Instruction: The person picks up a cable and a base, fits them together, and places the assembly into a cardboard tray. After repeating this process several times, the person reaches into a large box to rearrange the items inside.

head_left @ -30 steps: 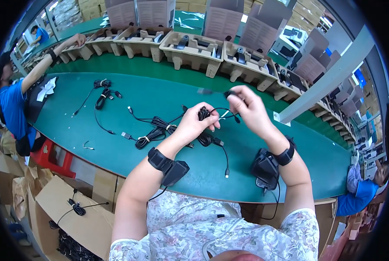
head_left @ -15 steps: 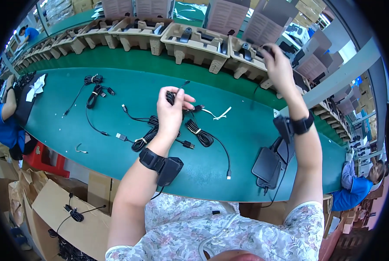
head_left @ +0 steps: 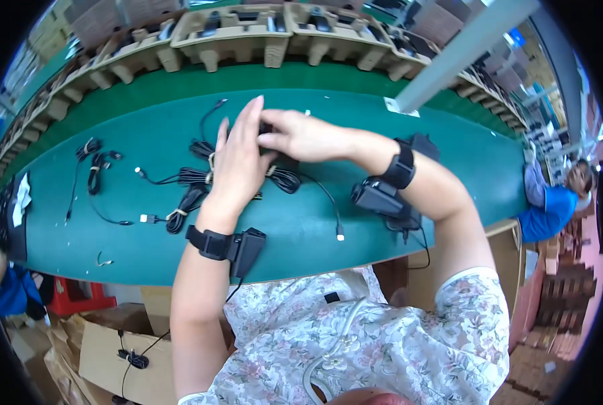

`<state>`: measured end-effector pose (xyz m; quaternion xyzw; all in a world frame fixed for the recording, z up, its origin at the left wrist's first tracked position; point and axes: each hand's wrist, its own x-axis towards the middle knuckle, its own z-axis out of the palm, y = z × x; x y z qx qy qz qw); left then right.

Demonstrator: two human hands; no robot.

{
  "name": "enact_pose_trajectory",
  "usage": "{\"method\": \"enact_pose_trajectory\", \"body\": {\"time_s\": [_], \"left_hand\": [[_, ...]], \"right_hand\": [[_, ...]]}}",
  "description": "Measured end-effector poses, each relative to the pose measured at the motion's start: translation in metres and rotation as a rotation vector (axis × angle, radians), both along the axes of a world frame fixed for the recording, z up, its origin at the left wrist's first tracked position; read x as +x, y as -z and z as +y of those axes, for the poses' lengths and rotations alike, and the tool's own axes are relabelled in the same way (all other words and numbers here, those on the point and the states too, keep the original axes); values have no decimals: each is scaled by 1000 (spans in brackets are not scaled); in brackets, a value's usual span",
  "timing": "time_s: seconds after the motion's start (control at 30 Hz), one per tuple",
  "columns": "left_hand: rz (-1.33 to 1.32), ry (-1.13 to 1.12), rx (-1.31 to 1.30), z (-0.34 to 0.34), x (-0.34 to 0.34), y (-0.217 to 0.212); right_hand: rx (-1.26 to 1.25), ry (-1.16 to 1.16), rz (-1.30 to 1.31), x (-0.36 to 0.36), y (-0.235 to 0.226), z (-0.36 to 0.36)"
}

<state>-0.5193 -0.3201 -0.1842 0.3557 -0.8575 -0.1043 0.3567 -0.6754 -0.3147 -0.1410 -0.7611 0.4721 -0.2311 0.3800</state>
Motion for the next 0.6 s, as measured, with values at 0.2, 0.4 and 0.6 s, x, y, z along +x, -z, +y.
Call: {"method": "enact_pose_trajectory", "body": {"time_s": [0.2, 0.4, 0.6], "left_hand": [[-229, 8, 250, -4, 5, 5], [-119, -5, -166, 10, -4, -8], [16, 482, -1, 26, -9, -16]], "right_hand": [[-430, 237, 486, -79, -43, 56], [-316, 448, 1008, -198, -37, 126], [-454, 51, 1442, -202, -2, 156]]}}
